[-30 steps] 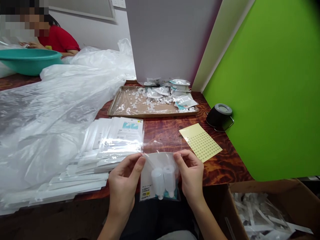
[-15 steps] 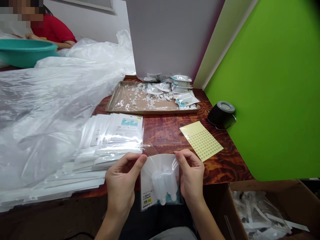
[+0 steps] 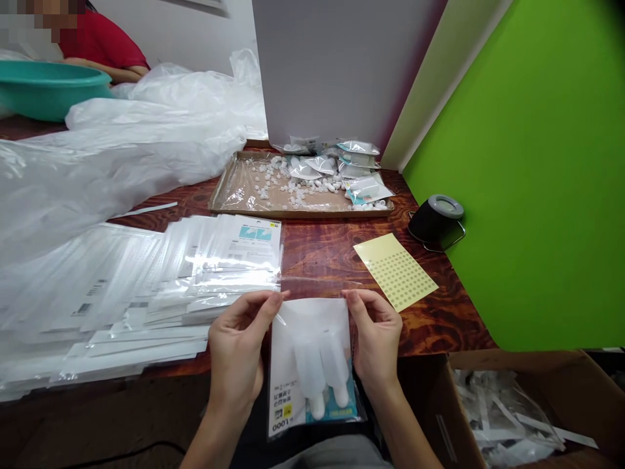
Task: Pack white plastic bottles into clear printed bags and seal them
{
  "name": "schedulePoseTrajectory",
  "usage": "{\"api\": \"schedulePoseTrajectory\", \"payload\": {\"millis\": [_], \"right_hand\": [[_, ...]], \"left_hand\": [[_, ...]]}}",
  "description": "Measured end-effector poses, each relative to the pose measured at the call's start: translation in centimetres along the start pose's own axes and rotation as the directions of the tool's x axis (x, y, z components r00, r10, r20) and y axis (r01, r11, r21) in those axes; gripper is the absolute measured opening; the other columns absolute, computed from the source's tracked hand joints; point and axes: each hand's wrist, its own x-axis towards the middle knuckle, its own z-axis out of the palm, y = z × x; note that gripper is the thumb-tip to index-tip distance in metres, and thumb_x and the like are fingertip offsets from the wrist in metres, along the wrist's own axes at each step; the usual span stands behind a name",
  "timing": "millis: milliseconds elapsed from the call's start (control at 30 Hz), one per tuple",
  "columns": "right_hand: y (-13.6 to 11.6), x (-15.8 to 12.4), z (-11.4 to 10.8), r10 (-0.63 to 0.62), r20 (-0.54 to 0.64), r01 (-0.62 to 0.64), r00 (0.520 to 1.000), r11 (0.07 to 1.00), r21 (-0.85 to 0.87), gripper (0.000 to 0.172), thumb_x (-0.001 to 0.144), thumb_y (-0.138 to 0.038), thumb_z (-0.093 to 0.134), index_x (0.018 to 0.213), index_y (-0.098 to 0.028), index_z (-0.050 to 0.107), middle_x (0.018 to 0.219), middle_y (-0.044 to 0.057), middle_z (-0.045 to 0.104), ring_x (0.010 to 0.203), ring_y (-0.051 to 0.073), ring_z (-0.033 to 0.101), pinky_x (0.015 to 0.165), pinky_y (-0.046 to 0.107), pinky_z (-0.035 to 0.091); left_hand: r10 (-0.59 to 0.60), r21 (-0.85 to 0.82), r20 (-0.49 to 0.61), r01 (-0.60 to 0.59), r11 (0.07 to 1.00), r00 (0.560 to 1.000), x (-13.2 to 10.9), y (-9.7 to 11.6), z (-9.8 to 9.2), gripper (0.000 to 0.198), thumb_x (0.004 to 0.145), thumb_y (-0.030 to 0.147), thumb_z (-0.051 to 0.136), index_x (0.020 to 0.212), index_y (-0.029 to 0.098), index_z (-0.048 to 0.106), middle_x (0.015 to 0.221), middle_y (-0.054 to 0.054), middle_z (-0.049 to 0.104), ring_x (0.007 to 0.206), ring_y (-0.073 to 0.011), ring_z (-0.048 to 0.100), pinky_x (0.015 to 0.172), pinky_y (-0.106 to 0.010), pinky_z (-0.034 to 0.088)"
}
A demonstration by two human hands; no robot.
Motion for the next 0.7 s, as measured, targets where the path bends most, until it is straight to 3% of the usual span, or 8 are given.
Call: {"api": "schedulePoseTrajectory", "payload": {"millis": [200, 500, 600, 700], "right_hand": [[-0.1, 1.0, -0.6, 0.05, 0.159, -0.051, 0.986, 0.999, 0.004, 0.014, 0.081, -0.033, 0.073, 0.074, -0.021, 0.071, 0.066, -0.003, 0.062, 0.063, 0.01, 0.051, 0.059, 0.021, 0.041], [-1.2, 3.2, -0.5, 0.121, 0.32, -0.127, 0.94, 0.992, -0.004, 0.014, 0.082, -0.033, 0.07, 0.076, -0.021, 0.071, 0.077, -0.001, 0.068, 0.075, 0.012, 0.059, 0.071, 0.022, 0.044], [-1.7, 4.5, -0.3, 0.132, 0.312, -0.141, 0.941, 0.99, 0.006, 0.012, 0.077, -0.032, 0.075, 0.073, -0.02, 0.073, 0.075, 0.0, 0.071, 0.072, 0.013, 0.061, 0.069, 0.024, 0.047], [-2.8, 6.2, 0.6, 0.043, 0.283, -0.044, 0.958, 0.999, -0.001, 0.011, 0.072, -0.029, 0.078, 0.076, -0.02, 0.076, 0.076, 0.001, 0.073, 0.071, 0.014, 0.063, 0.067, 0.025, 0.05]], "left_hand": [[-0.066, 0.105, 0.124, 0.053, 0.993, 0.99, 0.5, 0.7, -0.8, 0.023, 0.068, 0.036, 0.081, 0.074, 0.018, 0.068, 0.076, -0.001, 0.072, 0.071, -0.012, 0.061, 0.062, -0.017, 0.046], [-0.041, 0.161, 0.154, 0.016, 0.987, 0.987, 1.9, 1.4, -0.2, 0.026, 0.066, 0.035, 0.083, 0.082, 0.018, 0.072, 0.077, -0.002, 0.073, 0.072, -0.0131, 0.065, 0.062, -0.018, 0.05], [0.039, 0.173, 0.181, -0.071, 0.982, 0.983, 2.9, 2.2, 0.3, 0.026, 0.064, 0.034, 0.084, 0.082, 0.017, 0.073, 0.078, -0.004, 0.074, 0.075, -0.0169, 0.069, 0.066, -0.022, 0.054], [0.175, 0.153, 0.219, -0.211, 0.966, 0.96, 4.4, 3.3, 1.4, 0.021, 0.066, 0.031, 0.083, 0.08, 0.017, 0.074, 0.079, -0.004, 0.075, 0.076, -0.0179, 0.07, 0.072, -0.025, 0.056]]}}
